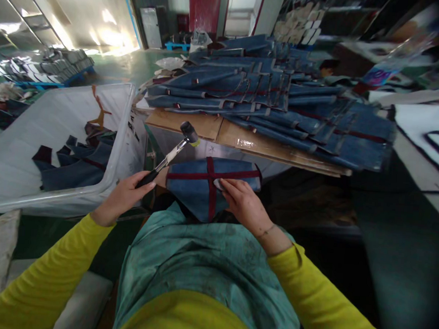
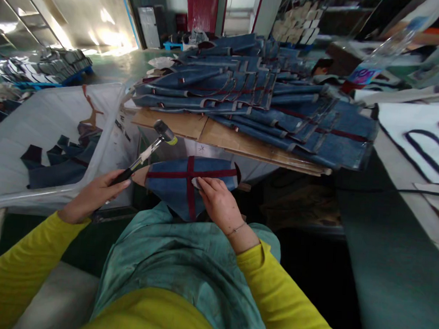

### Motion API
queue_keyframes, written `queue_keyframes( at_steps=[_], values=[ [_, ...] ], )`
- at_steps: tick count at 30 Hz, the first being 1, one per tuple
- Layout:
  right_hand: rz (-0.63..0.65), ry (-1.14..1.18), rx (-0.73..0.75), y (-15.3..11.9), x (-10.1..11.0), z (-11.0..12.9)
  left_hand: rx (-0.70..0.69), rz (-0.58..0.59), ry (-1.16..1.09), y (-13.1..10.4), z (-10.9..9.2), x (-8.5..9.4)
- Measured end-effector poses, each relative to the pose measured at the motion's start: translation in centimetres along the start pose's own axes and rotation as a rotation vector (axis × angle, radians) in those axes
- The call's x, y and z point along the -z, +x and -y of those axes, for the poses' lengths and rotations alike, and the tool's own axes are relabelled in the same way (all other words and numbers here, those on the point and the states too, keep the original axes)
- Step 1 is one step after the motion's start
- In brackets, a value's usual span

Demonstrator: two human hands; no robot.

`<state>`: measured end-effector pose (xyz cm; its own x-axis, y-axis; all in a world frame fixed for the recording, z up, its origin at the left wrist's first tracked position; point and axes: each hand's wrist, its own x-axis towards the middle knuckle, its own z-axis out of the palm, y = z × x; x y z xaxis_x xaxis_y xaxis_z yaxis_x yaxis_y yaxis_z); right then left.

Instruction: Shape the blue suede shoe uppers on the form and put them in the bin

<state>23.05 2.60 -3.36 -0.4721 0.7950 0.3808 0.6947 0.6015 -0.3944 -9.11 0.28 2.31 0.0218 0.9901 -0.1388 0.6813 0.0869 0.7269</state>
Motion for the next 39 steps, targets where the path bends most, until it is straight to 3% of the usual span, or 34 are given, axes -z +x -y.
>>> queue_keyframes(
  at_steps=[5, 10, 16, 25, 28, 32, 36, 39],
  values=[
    [0.008, 0.013, 0.01, 0.7, -1.2, 0.7, 0.141, -0.078, -0.169, -1.6, 2.1, 0.0],
    [-0.024, 0.01, 0.003, -0.1, -0.5, -0.7, 0.191, -0.126, -0.148, -3.1, 3.6, 0.7],
    [-0.059, -0.01, -0.028, -1.3, 0.6, -2.5, 0.183, -0.101, -0.155, -3.9, 3.0, 0.4],
    [-0.127, -0.022, -0.027, -2.8, 0.4, -2.4, 0.271, 0.011, -0.216, -5.9, 2.7, -0.1],
    [-0.126, -0.028, -0.024, -3.0, 0.4, -2.5, 0.249, -0.013, -0.162, -7.4, 2.9, 0.0],
    [-0.124, -0.044, -0.02, -3.4, 0.6, -2.5, 0.115, -0.15, 0.094, -8.8, 3.5, 0.3],
    [-0.13, -0.064, -0.022, -3.7, 0.6, -2.5, 0.004, -0.079, 0.31, -8.7, 4.1, 0.0],
    [-0.131, -0.083, -0.033, -3.8, 0.8, -2.5, -0.042, -0.102, 0.34, -7.8, 3.6, -0.5]
  ],
)
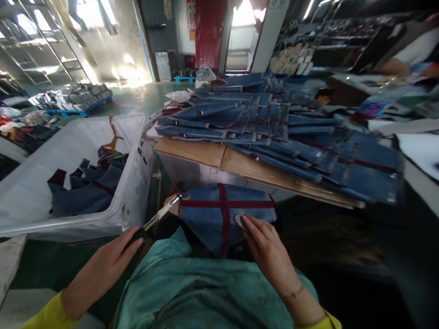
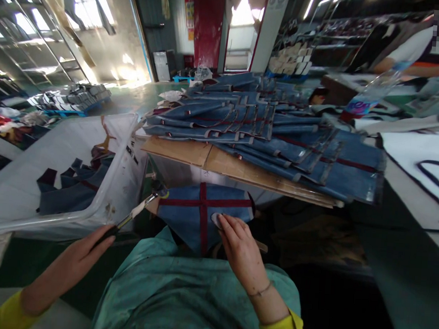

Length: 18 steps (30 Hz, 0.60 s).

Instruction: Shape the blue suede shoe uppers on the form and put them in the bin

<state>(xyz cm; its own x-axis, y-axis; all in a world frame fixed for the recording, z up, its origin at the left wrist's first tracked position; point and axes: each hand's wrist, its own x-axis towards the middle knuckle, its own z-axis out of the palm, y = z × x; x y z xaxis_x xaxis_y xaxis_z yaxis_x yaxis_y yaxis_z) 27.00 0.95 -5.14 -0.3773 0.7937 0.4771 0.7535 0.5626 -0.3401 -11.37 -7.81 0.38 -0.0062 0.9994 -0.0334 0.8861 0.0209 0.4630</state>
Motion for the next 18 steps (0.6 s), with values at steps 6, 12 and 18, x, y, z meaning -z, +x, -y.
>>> queue_keyframes(
  at_steps=[6, 12, 18],
  values=[
    [0.002, -0.02, -0.011, -0.4, 0.6, 0.2, -0.057, 0.174, 0.022, 3.0, -4.0, -0.5],
    [-0.003, -0.022, -0.021, -0.5, 0.7, 0.1, -0.149, 0.138, -0.007, 5.2, -7.0, -0.2],
    [-0.002, 0.004, -0.04, -0.7, 0.6, 0.1, -0.253, 0.217, 0.094, 5.5, -7.4, -0.6]
  ],
)
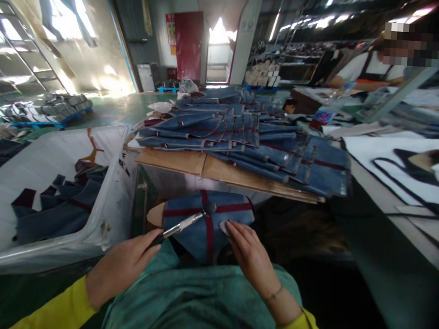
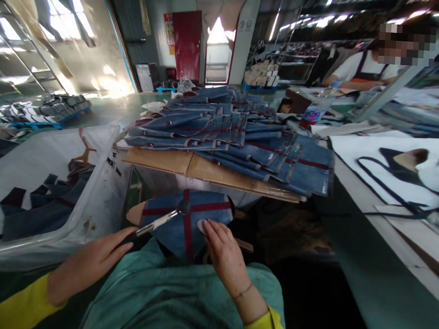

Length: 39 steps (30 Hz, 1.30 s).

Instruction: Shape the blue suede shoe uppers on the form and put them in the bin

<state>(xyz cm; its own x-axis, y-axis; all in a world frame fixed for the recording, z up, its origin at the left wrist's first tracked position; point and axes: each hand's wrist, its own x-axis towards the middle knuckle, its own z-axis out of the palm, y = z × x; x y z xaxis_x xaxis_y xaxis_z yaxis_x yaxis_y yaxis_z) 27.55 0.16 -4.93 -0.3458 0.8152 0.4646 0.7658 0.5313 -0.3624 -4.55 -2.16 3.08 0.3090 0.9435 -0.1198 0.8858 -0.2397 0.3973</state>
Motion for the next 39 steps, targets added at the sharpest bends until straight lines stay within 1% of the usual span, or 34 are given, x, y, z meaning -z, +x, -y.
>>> queue_keyframes(
  at_steps=[2, 3, 4, 7, 8, 11, 12, 16, 17, 20, 21, 22, 24, 25, 26, 27, 30, 31, 34, 35, 36, 39],
  values=[
    [-0.007, 0.006, -0.007, 0.0, 0.0, 0.0, -0.012, -0.066, -0.008, 0.3, 0.0, 0.3],
    [-0.014, 0.007, -0.01, -0.1, 0.0, 0.0, -0.01, -0.077, -0.006, 0.5, 0.0, 0.3],
    [-0.02, 0.007, -0.012, -0.1, 0.0, 0.1, -0.005, -0.066, -0.001, 0.7, 0.1, 0.3],
    [-0.022, 0.013, -0.01, 0.0, 0.2, 0.1, -0.005, 0.016, 0.007, 1.2, 0.4, 0.3],
    [-0.02, 0.015, -0.01, 0.0, 0.2, 0.1, -0.012, 0.007, 0.0, 1.2, 0.4, 0.3],
    [-0.02, 0.016, -0.013, 0.0, 0.2, 0.0, -0.038, -0.084, -0.028, 1.2, 0.1, 0.7],
    [-0.021, 0.014, -0.017, 0.0, 0.2, 0.0, -0.041, -0.092, -0.028, 1.2, 0.1, 0.7],
    [-0.012, 0.018, -0.022, 0.0, 0.2, -0.1, -0.021, 0.021, -0.021, 1.6, 0.0, 0.6],
    [-0.007, 0.021, -0.022, 0.0, 0.2, -0.1, -0.016, 0.017, -0.038, 1.8, 0.0, 0.6],
    [-0.006, 0.024, -0.02, -0.1, 0.3, -0.1, -0.033, -0.099, -0.101, 2.0, 0.0, 0.5],
    [-0.01, 0.023, -0.02, -0.1, 0.2, -0.1, -0.045, -0.118, -0.103, 2.0, 0.0, 0.3],
    [-0.014, 0.023, -0.02, -0.1, 0.2, -0.2, -0.054, -0.107, -0.093, 1.8, -0.1, 0.1],
    [-0.019, 0.023, -0.019, 0.0, 0.2, -0.2, -0.059, -0.013, -0.056, 1.7, -0.4, -0.4],
    [-0.021, 0.023, -0.018, 0.0, 0.1, -0.2, -0.062, 0.031, -0.043, 1.7, -0.6, -0.6],
    [-0.023, 0.023, -0.017, 0.0, 0.1, -0.2, -0.067, 0.047, -0.039, 1.8, -0.8, -0.8],
    [-0.023, 0.021, -0.018, 0.0, 0.0, -0.2, -0.077, 0.037, -0.045, 2.0, -1.1, -0.8],
    [-0.025, 0.007, -0.023, -0.1, 0.0, -0.2, -0.108, -0.075, -0.079, 3.2, -2.0, -0.5],
    [-0.024, 0.0, -0.027, -0.1, 0.0, -0.2, -0.113, -0.071, -0.079, 3.7, -2.3, -0.3],
    [-0.025, -0.011, -0.03, -0.2, 0.1, -0.1, -0.148, 0.048, -0.035, 5.2, -3.5, 0.1],
    [-0.026, -0.012, -0.029, -0.1, 0.2, -0.1, -0.171, 0.071, -0.019, 5.7, -4.1, 0.4],
    [-0.028, -0.011, -0.026, -0.1, 0.2, -0.1, -0.195, 0.061, -0.01, 6.2, -4.8, 0.6],
    [-0.028, -0.004, -0.018, 0.2, 0.4, 0.0, -0.241, -0.033, 0.003, 7.5, -6.8, 1.0]
  ],
)
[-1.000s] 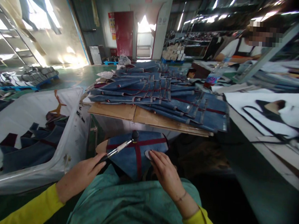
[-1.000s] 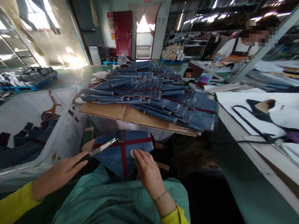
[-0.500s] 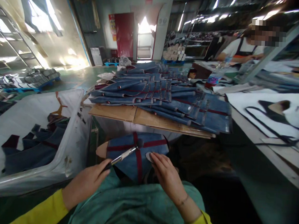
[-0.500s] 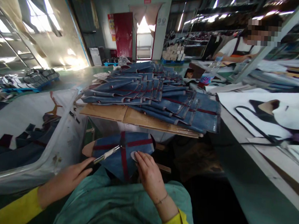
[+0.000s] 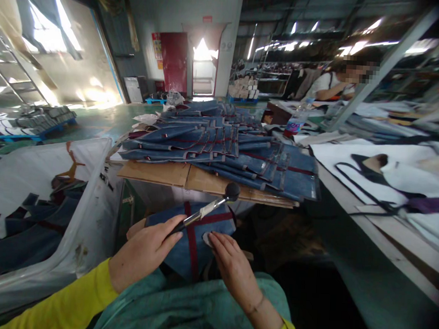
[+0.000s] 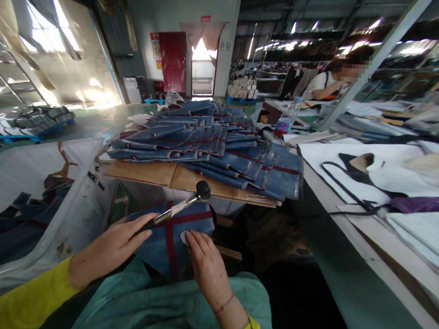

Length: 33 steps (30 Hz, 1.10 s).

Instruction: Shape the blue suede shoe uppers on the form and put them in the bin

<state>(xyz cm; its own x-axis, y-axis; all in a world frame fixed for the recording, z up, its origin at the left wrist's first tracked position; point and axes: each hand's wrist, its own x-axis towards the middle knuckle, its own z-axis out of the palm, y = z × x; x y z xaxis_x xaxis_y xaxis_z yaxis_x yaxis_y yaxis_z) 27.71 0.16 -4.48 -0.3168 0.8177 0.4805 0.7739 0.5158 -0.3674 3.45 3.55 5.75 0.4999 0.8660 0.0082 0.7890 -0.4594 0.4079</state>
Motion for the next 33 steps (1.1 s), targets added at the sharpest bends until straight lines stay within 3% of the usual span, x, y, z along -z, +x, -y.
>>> queue_keyframes(
  at_steps=[3, 5, 7, 9, 12, 16, 18, 20, 23, 26, 28, 30, 33],
  values=[
    [0.004, 0.009, 0.003, 0.1, 0.1, 0.1, -0.028, 0.044, 0.02, 1.1, -0.4, -0.8],
    [0.005, 0.024, 0.0, 0.0, 0.2, -0.1, -0.032, 0.082, 0.024, 1.6, 0.2, -1.4],
    [-0.004, 0.048, -0.026, -0.2, 0.3, -0.6, -0.009, 0.043, 0.003, 2.5, 1.3, -1.1],
    [-0.045, 0.074, -0.105, -0.2, 0.6, -1.6, 0.037, -0.065, -0.018, 4.3, 2.7, 0.3],
    [-0.108, 0.143, -0.293, 0.4, 1.0, -3.9, 0.148, -0.233, 0.078, 9.1, 5.1, 4.2],
    [-0.104, 0.319, -0.449, 1.5, 1.0, -6.3, 0.275, -0.257, 0.255, 16.7, 8.5, 9.5],
    [-0.098, 0.423, -0.491, 1.7, 0.7, -6.9, 0.271, -0.258, 0.261, 19.2, 9.3, 10.8],
    [-0.077, 0.533, -0.542, 1.5, 0.5, -7.0, 0.223, -0.258, 0.259, 19.9, 8.9, 10.6],
    [-0.066, 0.667, -0.6, 2.0, 0.8, -6.4, 0.066, -0.228, 0.23, 17.3, 5.8, 7.2],
    [-0.126, 0.722, -0.58, 4.7, 2.6, -4.3, -0.202, -0.109, 0.131, 11.1, 1.4, 1.9],
    [-0.161, 0.711, -0.51, 7.4, 4.4, -1.5, -0.297, -0.115, 0.1, 6.6, -0.4, -1.1],
    [-0.16, 0.676, -0.367, 10.0, 6.4, 2.1, -0.215, -0.251, 0.116, 3.0, -0.5, -2.6],
    [-0.06, 0.656, -0.036, 12.2, 8.6, 6.8, -0.034, -0.382, 0.092, -0.6, 2.7, -1.8]
  ],
)
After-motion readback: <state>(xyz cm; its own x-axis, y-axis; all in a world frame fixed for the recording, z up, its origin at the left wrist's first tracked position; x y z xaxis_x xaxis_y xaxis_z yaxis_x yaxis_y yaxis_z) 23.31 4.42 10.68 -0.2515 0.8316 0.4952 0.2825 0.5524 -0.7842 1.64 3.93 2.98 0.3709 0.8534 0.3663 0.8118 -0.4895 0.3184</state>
